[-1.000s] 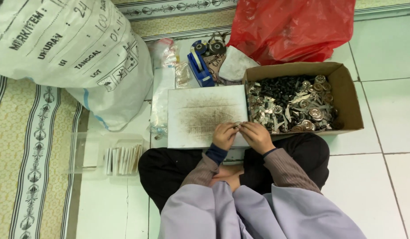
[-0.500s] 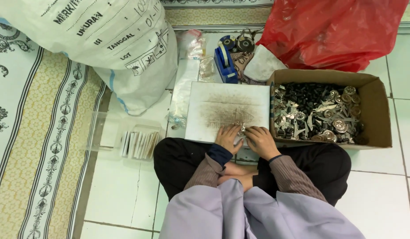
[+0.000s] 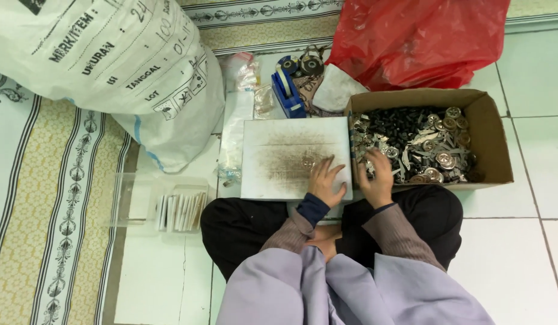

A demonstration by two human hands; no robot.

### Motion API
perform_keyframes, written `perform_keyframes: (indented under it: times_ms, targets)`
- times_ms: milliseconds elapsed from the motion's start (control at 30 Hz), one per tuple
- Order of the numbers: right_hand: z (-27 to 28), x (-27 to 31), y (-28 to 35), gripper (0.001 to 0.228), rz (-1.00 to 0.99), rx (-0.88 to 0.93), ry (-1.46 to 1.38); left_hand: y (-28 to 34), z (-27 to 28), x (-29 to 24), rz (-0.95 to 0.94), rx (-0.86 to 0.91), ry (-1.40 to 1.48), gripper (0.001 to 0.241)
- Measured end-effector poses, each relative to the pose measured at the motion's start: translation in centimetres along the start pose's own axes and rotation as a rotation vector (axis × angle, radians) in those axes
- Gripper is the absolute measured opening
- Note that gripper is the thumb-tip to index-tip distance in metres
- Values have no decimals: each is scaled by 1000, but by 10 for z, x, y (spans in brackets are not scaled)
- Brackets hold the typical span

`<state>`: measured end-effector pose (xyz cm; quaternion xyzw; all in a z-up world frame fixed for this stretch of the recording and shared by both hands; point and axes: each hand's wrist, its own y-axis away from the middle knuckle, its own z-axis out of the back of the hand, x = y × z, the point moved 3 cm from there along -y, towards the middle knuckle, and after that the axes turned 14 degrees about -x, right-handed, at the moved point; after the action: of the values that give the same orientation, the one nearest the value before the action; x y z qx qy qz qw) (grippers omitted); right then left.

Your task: Packing small metal components from a cardboard box into small plastic bags.

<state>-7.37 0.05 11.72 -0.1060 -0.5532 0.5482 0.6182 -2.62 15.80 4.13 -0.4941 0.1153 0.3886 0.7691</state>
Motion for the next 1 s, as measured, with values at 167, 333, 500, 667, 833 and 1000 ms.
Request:
perform_keyframes:
  times_ms: [167, 333, 500, 667, 833, 1000]
  targets:
    - [27, -95, -40, 36, -556, 318, 24, -34, -91, -41, 111, 179, 293, 49]
    - [13, -212, -7, 41, -623, 539, 288, -25, -200, -22, 270, 589, 126, 48]
    - [-10, -236, 17, 50, -510, 787, 569, -23, -207, -14, 274, 791, -78, 51]
    - [-21, -231, 21, 45, -418, 870, 688, -32, -176, -34, 331, 813, -39, 52]
    - [-5, -162, -16, 31, -492, 704, 531, -54, -152, -48, 370, 667, 43, 51]
    - [16, -154, -11, 34, -774, 333, -64, -52, -148, -44, 394, 393, 338, 41]
